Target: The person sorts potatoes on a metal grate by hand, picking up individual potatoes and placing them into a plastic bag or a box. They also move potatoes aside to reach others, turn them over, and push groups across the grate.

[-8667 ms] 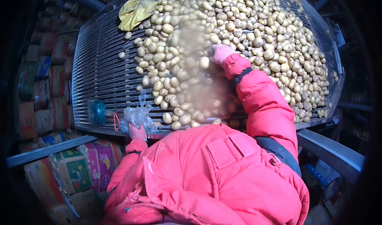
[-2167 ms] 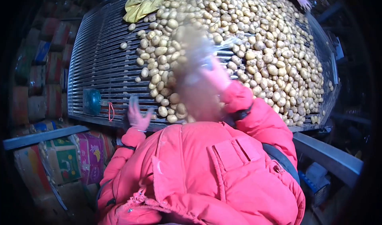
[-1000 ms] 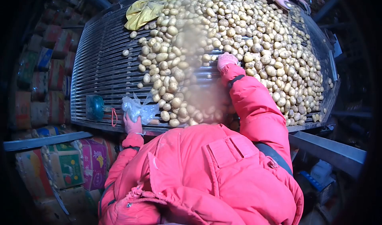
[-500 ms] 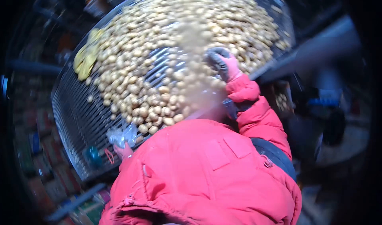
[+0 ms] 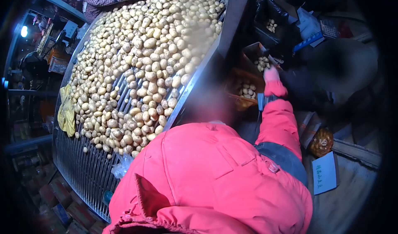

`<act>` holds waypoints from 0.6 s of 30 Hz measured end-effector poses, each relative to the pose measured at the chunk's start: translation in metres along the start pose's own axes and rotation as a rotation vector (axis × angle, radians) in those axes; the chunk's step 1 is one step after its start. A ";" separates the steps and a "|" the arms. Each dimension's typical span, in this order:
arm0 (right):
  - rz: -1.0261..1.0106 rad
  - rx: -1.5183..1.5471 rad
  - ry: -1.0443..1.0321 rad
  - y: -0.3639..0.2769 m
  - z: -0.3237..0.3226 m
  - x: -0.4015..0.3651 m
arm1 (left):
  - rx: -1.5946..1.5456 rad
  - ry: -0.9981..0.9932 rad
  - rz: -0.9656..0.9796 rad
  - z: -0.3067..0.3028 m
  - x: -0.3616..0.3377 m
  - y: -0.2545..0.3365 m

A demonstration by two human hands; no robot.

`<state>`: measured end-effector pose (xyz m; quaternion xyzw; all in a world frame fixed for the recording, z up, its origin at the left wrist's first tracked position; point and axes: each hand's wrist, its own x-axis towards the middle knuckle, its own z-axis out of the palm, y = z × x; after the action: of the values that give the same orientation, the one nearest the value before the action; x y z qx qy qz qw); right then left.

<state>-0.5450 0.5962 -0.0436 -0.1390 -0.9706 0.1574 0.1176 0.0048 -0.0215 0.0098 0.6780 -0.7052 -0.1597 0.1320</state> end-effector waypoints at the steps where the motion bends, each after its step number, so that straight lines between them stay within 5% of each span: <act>1: 0.086 0.111 -0.074 0.029 0.022 -0.005 | -0.017 0.003 0.002 0.002 0.000 0.000; 4: 0.307 0.291 -0.217 0.061 0.055 -0.028 | -0.082 -0.013 0.011 0.000 -0.003 -0.006; 7: 0.550 0.481 -0.354 0.014 0.059 -0.036 | -0.230 -0.031 0.021 -0.002 -0.007 -0.008; 9: 0.084 0.187 -0.247 -0.067 0.024 -0.037 | -0.230 -0.035 0.045 -0.002 -0.016 -0.002; 10: -0.059 0.355 -0.101 -0.094 0.034 -0.037 | -0.164 -0.028 0.074 -0.001 -0.018 0.003; 13: -0.320 0.820 -0.191 -0.210 0.025 -0.047 | 0.114 0.034 0.093 0.015 -0.017 -0.007; 15: -0.629 0.751 -0.210 -0.283 0.000 -0.071 | 0.099 0.050 0.053 0.006 -0.026 0.022; 18: -0.845 0.644 -0.513 -0.356 0.019 -0.110 | 0.093 0.040 -0.008 0.004 -0.028 0.025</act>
<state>-0.5308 0.2323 0.0389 0.3449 -0.8427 0.4122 -0.0319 -0.0183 0.0072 0.0171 0.6895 -0.7063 -0.1136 0.1137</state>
